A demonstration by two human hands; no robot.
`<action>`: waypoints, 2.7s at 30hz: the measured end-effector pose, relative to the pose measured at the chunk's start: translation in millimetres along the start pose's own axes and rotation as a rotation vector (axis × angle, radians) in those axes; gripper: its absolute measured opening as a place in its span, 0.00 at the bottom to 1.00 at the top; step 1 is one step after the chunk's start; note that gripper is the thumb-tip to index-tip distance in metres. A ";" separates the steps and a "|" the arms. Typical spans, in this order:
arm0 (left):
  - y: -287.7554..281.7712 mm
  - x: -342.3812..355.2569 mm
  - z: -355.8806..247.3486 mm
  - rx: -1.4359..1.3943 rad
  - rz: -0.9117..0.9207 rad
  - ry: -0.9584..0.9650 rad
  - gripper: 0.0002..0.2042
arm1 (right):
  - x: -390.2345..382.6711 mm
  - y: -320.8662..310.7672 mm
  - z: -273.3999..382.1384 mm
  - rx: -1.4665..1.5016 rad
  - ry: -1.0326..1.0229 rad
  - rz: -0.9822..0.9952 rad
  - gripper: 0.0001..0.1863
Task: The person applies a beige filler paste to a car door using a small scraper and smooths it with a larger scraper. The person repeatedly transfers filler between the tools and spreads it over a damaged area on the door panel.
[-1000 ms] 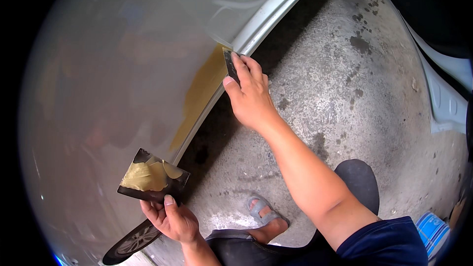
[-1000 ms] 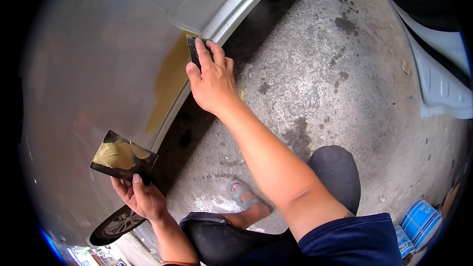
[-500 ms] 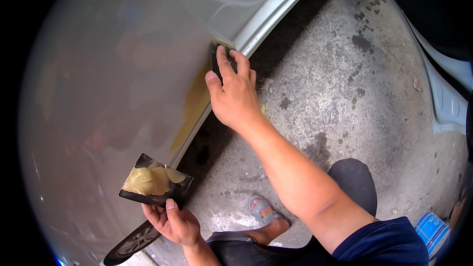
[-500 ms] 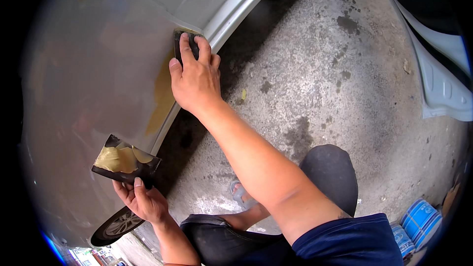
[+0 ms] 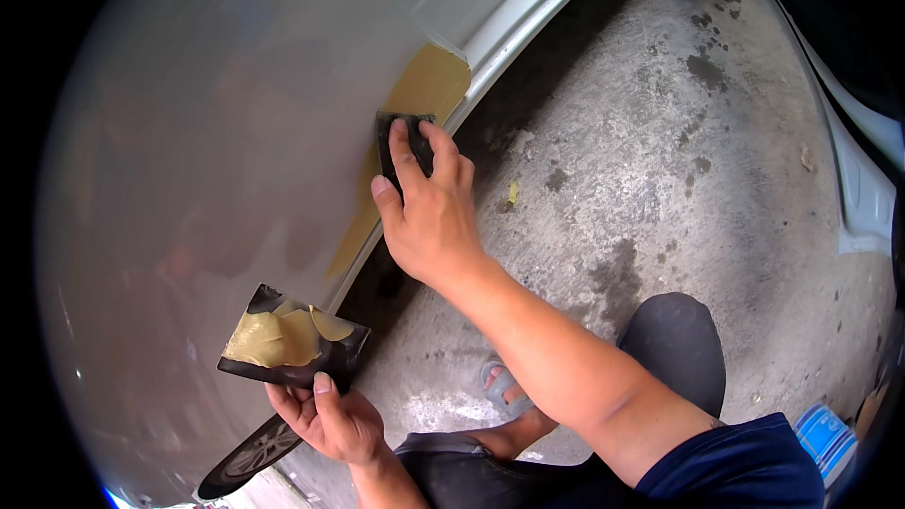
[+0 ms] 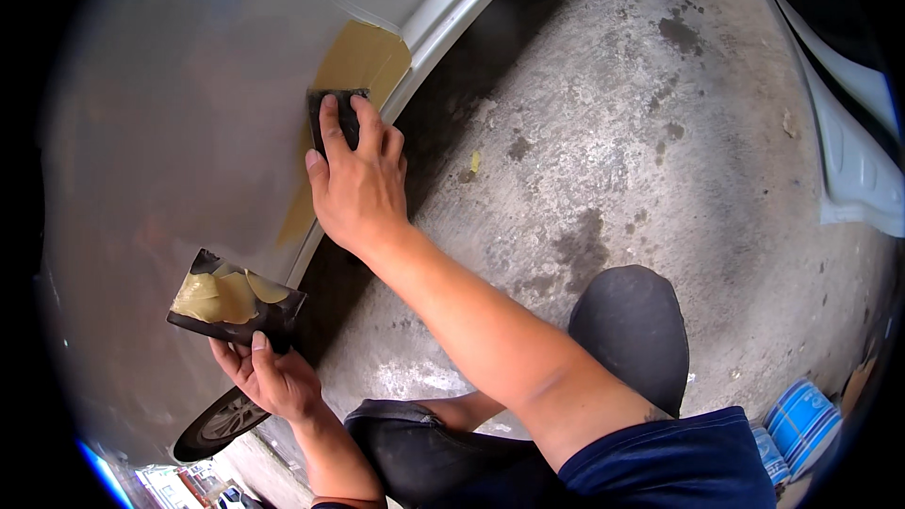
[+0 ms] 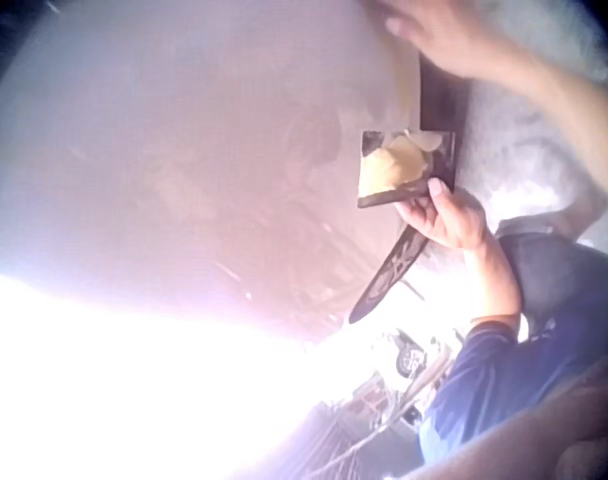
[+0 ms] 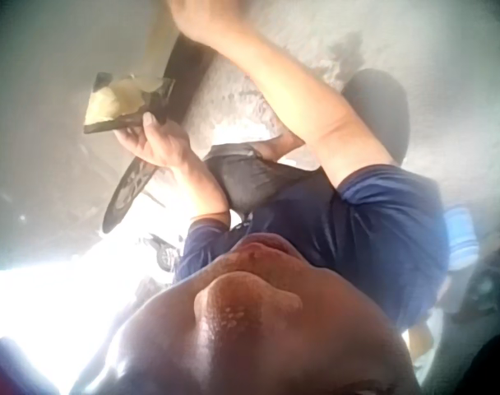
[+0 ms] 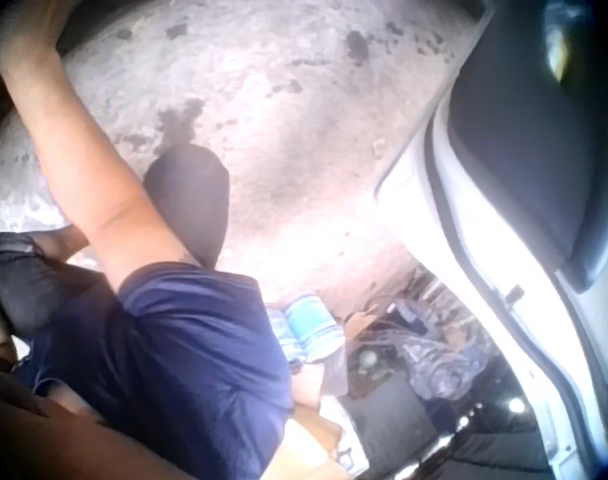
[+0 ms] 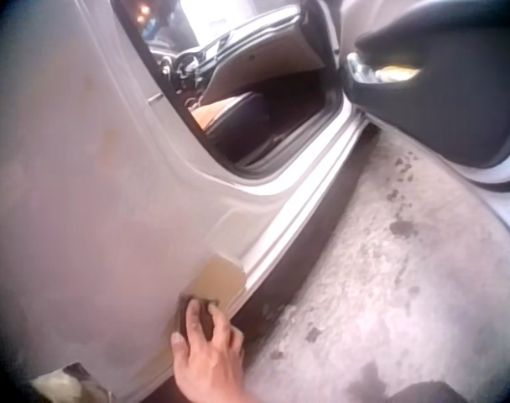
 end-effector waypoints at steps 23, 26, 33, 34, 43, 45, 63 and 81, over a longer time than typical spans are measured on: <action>-29.0 -3.8 -10.0 -0.101 -0.114 -0.018 0.28 | -93.3 62.6 34.1 -0.021 -0.123 0.122 0.29; -22.9 -2.7 -3.0 -0.220 -0.128 -0.117 0.29 | -101.2 53.4 28.1 0.165 -0.156 0.193 0.30; 2.5 -4.6 16.8 -0.448 -0.121 -0.355 0.31 | -112.0 -26.9 50.8 1.325 -0.347 0.645 0.21; 3.2 -3.3 15.5 -0.427 -0.116 -0.329 0.30 | -111.2 -21.3 43.5 1.108 -0.397 0.624 0.21; -2.8 3.2 3.1 -0.200 -0.060 -0.155 0.26 | -77.0 -58.2 33.7 0.381 -0.440 0.235 0.18; 2.8 0.9 3.0 -0.142 -0.030 -0.123 0.26 | -82.0 -67.6 50.3 0.310 -0.549 0.167 0.19; 6.5 -3.2 -6.0 0.030 0.105 0.036 0.26 | 33.8 -19.0 -63.1 0.183 0.174 -0.059 0.30; 10.2 -5.0 0.0 0.026 0.108 0.016 0.26 | 44.6 -23.0 -43.5 0.121 0.186 -0.110 0.30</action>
Point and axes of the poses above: each hand's wrist, its own x-axis towards the middle knuckle, its own y-axis out of the palm, z = x × y, the point moved 10 cm from there along x, towards the middle knuckle, and after that the axes turned 15 degrees about -x, right-handed, at the moved point
